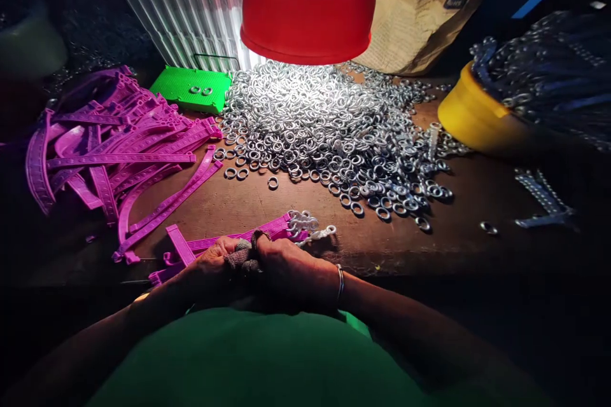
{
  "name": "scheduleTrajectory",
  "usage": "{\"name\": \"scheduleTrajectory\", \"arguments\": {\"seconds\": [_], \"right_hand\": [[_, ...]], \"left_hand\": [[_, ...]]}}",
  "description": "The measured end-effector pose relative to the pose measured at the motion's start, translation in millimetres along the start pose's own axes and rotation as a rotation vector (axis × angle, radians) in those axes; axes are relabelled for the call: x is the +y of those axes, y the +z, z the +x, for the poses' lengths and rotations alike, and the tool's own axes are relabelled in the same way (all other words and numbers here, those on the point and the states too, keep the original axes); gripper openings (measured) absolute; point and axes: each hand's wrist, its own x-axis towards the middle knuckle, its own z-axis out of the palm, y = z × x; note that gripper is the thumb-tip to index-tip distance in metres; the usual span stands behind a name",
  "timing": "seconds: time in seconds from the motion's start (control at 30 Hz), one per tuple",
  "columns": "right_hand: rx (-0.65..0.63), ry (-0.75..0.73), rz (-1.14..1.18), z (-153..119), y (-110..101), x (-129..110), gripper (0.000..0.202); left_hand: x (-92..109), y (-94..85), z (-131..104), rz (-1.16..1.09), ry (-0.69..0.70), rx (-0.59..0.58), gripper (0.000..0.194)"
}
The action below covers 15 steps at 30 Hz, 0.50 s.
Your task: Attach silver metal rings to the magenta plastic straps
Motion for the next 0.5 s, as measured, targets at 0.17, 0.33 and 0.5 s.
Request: {"name": "scheduleTrajectory", "arguments": {"seconds": [0.17,0.33,0.5], "right_hand": [[0.022,-0.065,-0.269,10,-8,5,0.011],[0.138,-0.057,-0.554,7,-16,35,0.025],[0.504,0.048,-0.707,-25,-54,71,0.029]], "left_hand": [[4,-6.6,7,0.011,0.047,0.027,0.034],[13,-5.3,36,0.347,0.322,0.098,0.035],[13,0.5,42,0.666,0.499,0.148,0.020]]}}
